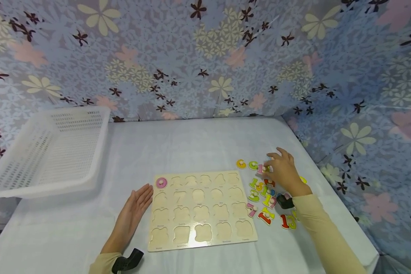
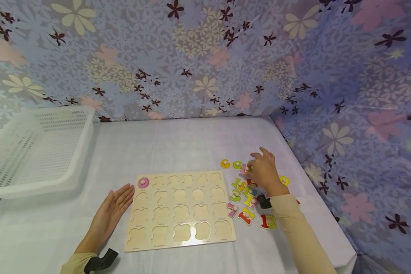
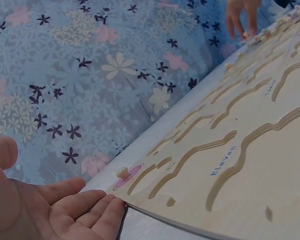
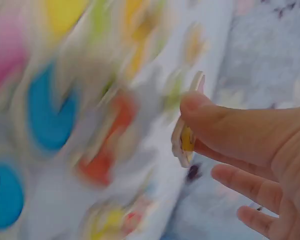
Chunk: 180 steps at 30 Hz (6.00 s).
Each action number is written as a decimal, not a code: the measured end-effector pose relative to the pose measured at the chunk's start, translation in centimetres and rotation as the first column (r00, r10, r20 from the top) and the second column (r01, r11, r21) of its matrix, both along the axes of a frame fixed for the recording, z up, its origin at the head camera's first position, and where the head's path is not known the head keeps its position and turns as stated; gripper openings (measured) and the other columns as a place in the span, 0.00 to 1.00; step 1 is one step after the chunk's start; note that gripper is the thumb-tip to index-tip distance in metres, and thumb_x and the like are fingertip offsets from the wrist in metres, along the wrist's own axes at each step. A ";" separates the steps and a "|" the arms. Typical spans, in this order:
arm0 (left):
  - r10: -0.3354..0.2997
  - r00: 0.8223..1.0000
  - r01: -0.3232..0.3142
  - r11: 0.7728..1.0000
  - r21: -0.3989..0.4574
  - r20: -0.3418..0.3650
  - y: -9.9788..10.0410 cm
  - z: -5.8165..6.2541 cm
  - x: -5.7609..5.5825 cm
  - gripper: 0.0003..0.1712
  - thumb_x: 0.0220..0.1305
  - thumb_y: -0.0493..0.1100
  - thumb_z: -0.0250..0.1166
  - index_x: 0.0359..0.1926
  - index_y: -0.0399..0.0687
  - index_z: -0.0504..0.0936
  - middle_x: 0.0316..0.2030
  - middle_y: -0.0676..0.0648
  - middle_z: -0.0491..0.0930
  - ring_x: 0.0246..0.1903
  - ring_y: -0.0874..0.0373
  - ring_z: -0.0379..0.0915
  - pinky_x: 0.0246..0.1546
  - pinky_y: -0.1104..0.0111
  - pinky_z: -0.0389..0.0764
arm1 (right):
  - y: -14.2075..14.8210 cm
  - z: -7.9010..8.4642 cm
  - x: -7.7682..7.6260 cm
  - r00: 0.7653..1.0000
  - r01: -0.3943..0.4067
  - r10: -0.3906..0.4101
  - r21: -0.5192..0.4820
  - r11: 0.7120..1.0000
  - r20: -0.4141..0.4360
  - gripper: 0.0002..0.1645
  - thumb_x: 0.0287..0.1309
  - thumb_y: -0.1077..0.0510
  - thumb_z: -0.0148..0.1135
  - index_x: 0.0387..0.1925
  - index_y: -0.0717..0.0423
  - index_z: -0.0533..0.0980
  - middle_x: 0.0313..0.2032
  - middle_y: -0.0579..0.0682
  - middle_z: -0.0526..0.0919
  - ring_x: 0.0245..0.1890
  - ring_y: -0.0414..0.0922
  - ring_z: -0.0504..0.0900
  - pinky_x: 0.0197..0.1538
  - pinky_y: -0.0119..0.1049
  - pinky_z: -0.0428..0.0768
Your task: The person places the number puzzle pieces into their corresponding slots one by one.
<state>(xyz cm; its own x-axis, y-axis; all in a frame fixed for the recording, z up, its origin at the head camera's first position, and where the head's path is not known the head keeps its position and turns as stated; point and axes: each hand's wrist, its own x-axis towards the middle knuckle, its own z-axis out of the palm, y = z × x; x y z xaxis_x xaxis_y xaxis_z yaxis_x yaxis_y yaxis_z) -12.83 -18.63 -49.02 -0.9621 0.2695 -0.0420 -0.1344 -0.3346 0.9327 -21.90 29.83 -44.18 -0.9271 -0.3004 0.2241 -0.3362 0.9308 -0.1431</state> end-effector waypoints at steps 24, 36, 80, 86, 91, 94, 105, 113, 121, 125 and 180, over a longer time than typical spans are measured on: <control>0.022 1.000 -0.022 1.000 -0.021 0.004 0.1 -0.1 -0.1 0.35 0.79 0.54 0.29 0.74 0.32 0.43 0.74 0.36 0.44 0.72 0.46 0.41 0.67 0.70 0.58 | -12.5 -1.1 8.5 0.920 -0.392 0.392 -0.043 0.919 0.003 0.18 0.37 0.48 0.81 0.31 0.50 0.86 0.53 0.54 0.79 0.65 0.62 0.61 0.62 0.65 0.63; 0.030 0.999 -0.030 0.999 -0.034 0.024 0.2 0.0 -0.1 0.36 0.79 0.55 0.30 0.74 0.33 0.43 0.74 0.37 0.45 0.72 0.47 0.42 0.67 0.71 0.58 | -12.7 -1.8 8.7 0.926 -0.376 0.376 -0.033 0.926 -0.027 0.18 0.34 0.48 0.82 0.29 0.50 0.84 0.53 0.54 0.79 0.65 0.62 0.62 0.64 0.63 0.62; 0.062 0.998 -0.060 0.995 -0.080 0.027 0.1 0.0 0.6 0.38 0.78 0.58 0.30 0.75 0.35 0.41 0.74 0.38 0.44 0.72 0.47 0.41 0.65 0.73 0.60 | 3.8 -2.5 11.6 0.987 0.156 -0.160 -0.278 0.948 0.008 0.24 0.45 0.57 0.77 0.45 0.60 0.82 0.55 0.68 0.74 0.63 0.73 0.55 0.51 0.79 0.53; 0.038 0.999 -0.037 0.995 -0.090 0.015 0.4 -0.1 0.5 0.37 0.78 0.57 0.30 0.75 0.35 0.41 0.74 0.38 0.44 0.73 0.47 0.41 0.66 0.72 0.60 | 8.2 -2.9 12.0 0.933 0.360 -0.343 -0.251 0.899 0.110 0.30 0.57 0.47 0.69 0.51 0.67 0.75 0.56 0.75 0.68 0.62 0.78 0.51 0.51 0.81 0.50; 0.029 1.000 -0.029 0.997 -0.077 0.006 0.5 -0.2 0.4 0.37 0.79 0.56 0.29 0.74 0.34 0.41 0.74 0.37 0.43 0.73 0.47 0.41 0.66 0.72 0.59 | 9.7 -2.7 11.9 0.913 0.404 -0.386 -0.179 0.897 0.131 0.30 0.61 0.46 0.64 0.50 0.69 0.76 0.55 0.75 0.69 0.60 0.79 0.52 0.49 0.81 0.53; 0.024 1.000 -0.024 0.997 -0.078 0.001 0.6 -0.2 0.4 0.37 0.79 0.56 0.29 0.74 0.34 0.41 0.74 0.37 0.43 0.72 0.46 0.41 0.66 0.72 0.59 | 10.3 -2.7 11.8 0.902 0.425 -0.407 -0.135 0.895 0.142 0.27 0.60 0.47 0.66 0.47 0.69 0.78 0.54 0.74 0.69 0.59 0.79 0.53 0.48 0.80 0.54; 0.065 0.997 -0.060 0.989 -0.138 0.037 0.9 -0.1 0.3 0.40 0.77 0.61 0.31 0.75 0.37 0.43 0.74 0.40 0.46 0.72 0.50 0.44 0.64 0.75 0.61 | 10.1 -1.8 10.9 0.911 0.397 -0.378 -0.104 0.912 0.165 0.25 0.54 0.48 0.70 0.42 0.67 0.81 0.54 0.73 0.71 0.61 0.79 0.51 0.51 0.81 0.52; 0.062 0.998 -0.059 0.987 -0.149 0.016 0.8 0.0 0.7 0.38 0.77 0.59 0.30 0.75 0.36 0.42 0.74 0.39 0.46 0.72 0.48 0.44 0.64 0.75 0.61 | 9.5 -1.4 10.1 0.920 0.368 -0.351 -0.077 0.927 0.172 0.22 0.49 0.51 0.73 0.39 0.67 0.82 0.54 0.73 0.72 0.60 0.79 0.52 0.52 0.80 0.53; 0.045 0.999 -0.042 0.988 -0.151 0.015 1.2 -0.1 0.6 0.38 0.78 0.59 0.30 0.75 0.36 0.42 0.74 0.38 0.45 0.72 0.49 0.44 0.64 0.75 0.61 | 9.7 -1.7 11.0 0.928 0.361 -0.350 -0.085 0.929 0.125 0.22 0.48 0.52 0.74 0.38 0.67 0.82 0.52 0.74 0.73 0.60 0.78 0.53 0.54 0.79 0.54; 0.053 0.998 -0.048 0.988 -0.145 0.029 1.2 -0.2 0.5 0.38 0.77 0.59 0.31 0.75 0.37 0.43 0.74 0.39 0.46 0.72 0.49 0.44 0.64 0.75 0.61 | 8.9 -1.1 10.9 0.952 0.305 -0.305 -0.082 0.949 0.011 0.23 0.44 0.53 0.77 0.37 0.67 0.82 0.50 0.73 0.74 0.59 0.77 0.58 0.58 0.75 0.56; 0.064 0.998 -0.061 0.988 -0.144 0.020 1.1 -0.6 -0.2 0.37 0.78 0.58 0.32 0.75 0.37 0.46 0.74 0.40 0.48 0.72 0.49 0.46 0.64 0.75 0.62 | -7.9 -1.5 10.0 0.986 -0.153 0.158 -0.090 0.984 0.052 0.23 0.35 0.50 0.82 0.36 0.53 0.82 0.53 0.59 0.78 0.65 0.64 0.62 0.60 0.67 0.66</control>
<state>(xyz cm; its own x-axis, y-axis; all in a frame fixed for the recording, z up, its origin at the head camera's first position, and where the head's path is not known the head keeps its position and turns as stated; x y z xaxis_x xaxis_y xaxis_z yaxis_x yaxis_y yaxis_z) -13.06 -17.54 -49.66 -0.9751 0.1982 -0.0998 -0.1411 -0.2065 0.9682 -11.85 21.93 -45.66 -0.8827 -0.4244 0.2017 -0.4649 0.8512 -0.2435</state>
